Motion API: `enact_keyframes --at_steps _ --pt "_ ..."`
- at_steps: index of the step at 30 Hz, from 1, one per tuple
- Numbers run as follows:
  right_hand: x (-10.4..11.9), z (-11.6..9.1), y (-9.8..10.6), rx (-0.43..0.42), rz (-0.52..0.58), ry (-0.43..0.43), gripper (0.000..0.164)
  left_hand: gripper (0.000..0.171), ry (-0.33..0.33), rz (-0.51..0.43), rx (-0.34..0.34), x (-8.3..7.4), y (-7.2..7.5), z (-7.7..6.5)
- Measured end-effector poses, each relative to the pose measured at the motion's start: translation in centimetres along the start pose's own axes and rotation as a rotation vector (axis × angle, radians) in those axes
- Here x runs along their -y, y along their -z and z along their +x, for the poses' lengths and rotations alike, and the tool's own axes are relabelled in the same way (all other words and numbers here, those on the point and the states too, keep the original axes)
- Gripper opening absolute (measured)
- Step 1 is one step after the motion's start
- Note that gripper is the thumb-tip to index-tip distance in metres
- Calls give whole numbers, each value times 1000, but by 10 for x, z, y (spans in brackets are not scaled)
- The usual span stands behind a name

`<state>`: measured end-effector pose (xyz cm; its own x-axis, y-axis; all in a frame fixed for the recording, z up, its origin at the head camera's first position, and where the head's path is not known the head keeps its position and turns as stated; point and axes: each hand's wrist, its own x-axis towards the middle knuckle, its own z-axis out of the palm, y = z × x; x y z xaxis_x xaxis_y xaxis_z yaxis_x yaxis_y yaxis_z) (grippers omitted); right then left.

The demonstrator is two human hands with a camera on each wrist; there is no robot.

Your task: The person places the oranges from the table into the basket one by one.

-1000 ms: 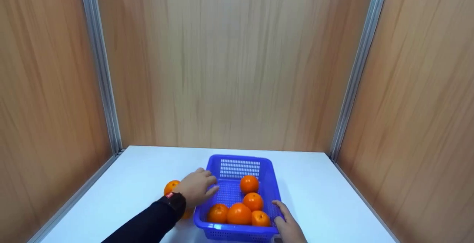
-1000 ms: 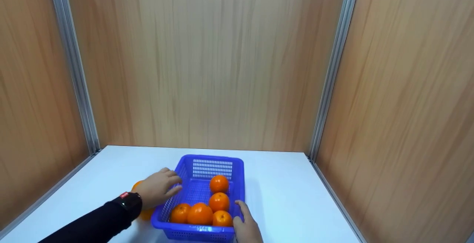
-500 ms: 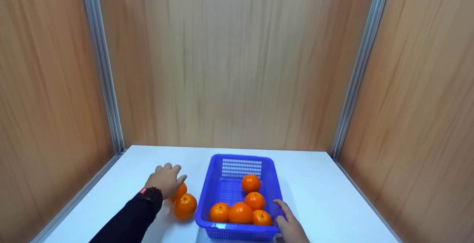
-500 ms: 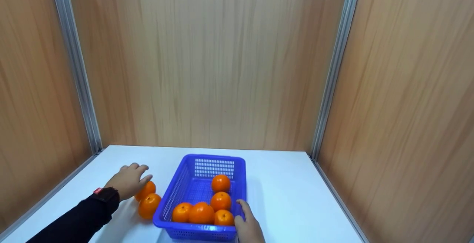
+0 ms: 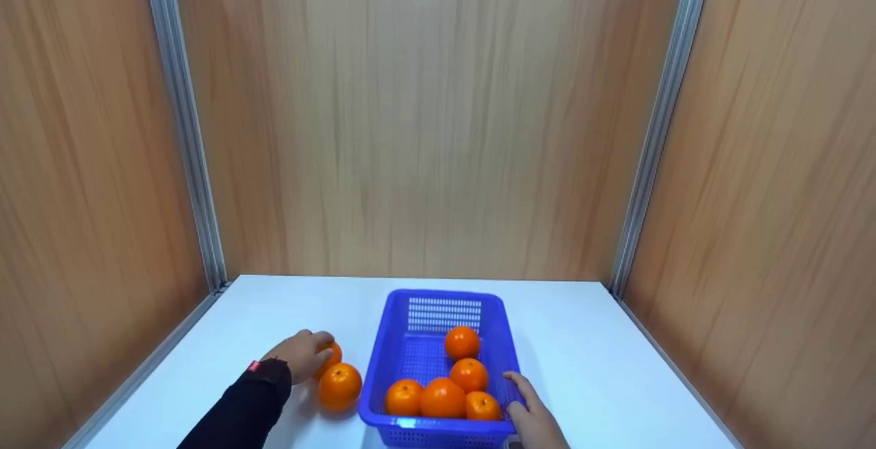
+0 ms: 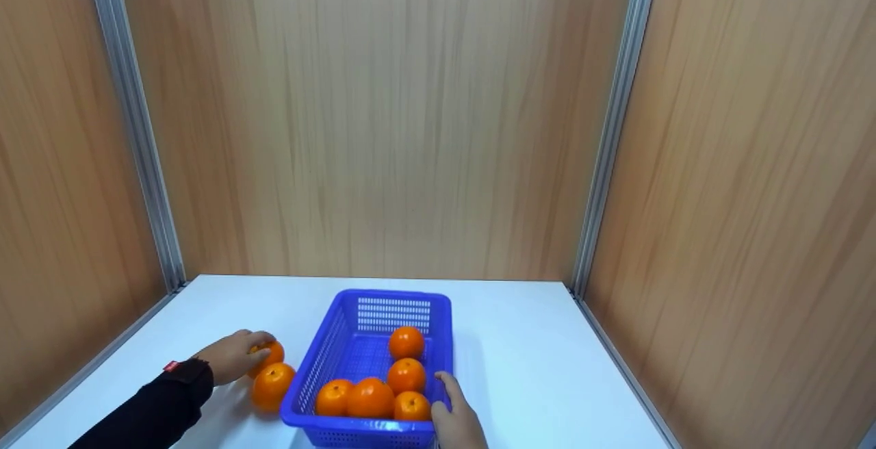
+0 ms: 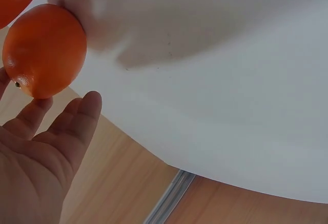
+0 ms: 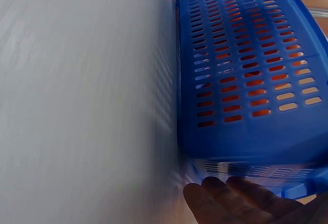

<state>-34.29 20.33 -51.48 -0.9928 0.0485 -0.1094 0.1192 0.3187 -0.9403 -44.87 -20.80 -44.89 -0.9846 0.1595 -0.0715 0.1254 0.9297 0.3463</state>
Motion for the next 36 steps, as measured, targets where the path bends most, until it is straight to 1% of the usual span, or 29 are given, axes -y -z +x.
enact_keyframes --at_steps 2,7,9,11,15,17,19,21,22,26,28,29,33,36 --pt "0 0 0 7 13 0 61 34 14 -5 -5 -3 2 -4" --pt "0 0 -1 4 15 3 61 24 -1 26 -47 -5 1 -5" --pt "-1 1 -1 6 19 -3 61 25 5 32 -57 -1 0 -3" --pt "-1 2 -1 9 19 -2 60 31 30 29 -64 6 -3 1" --pt "-2 2 -1 3 15 2 60 48 83 -19 -9 23 -10 11" --pt "-2 1 -1 -9 1 7 59 49 92 -47 15 29 -12 13" --pt "-2 1 -1 -20 -12 0 59 46 111 -65 35 33 -11 14" --pt "-1 1 -2 -32 -23 -3 59 42 129 -64 55 35 -10 13" --pt "0 0 -2 -36 -28 8 59 40 131 -55 51 36 -11 12" --pt "1 -3 -3 -49 -34 24 59 39 123 -17 17 38 -20 11" --pt "2 -4 -3 -51 -39 34 59 40 121 -3 -8 35 -21 8" --pt "2 -4 -2 -50 -39 24 59 40 127 -5 -6 35 -22 8" --pt "2 -3 -1 -37 -31 20 59 45 167 -19 45 25 -12 -1" --pt "1 -3 -1 -30 -34 19 58 47 160 -31 62 28 -13 0"
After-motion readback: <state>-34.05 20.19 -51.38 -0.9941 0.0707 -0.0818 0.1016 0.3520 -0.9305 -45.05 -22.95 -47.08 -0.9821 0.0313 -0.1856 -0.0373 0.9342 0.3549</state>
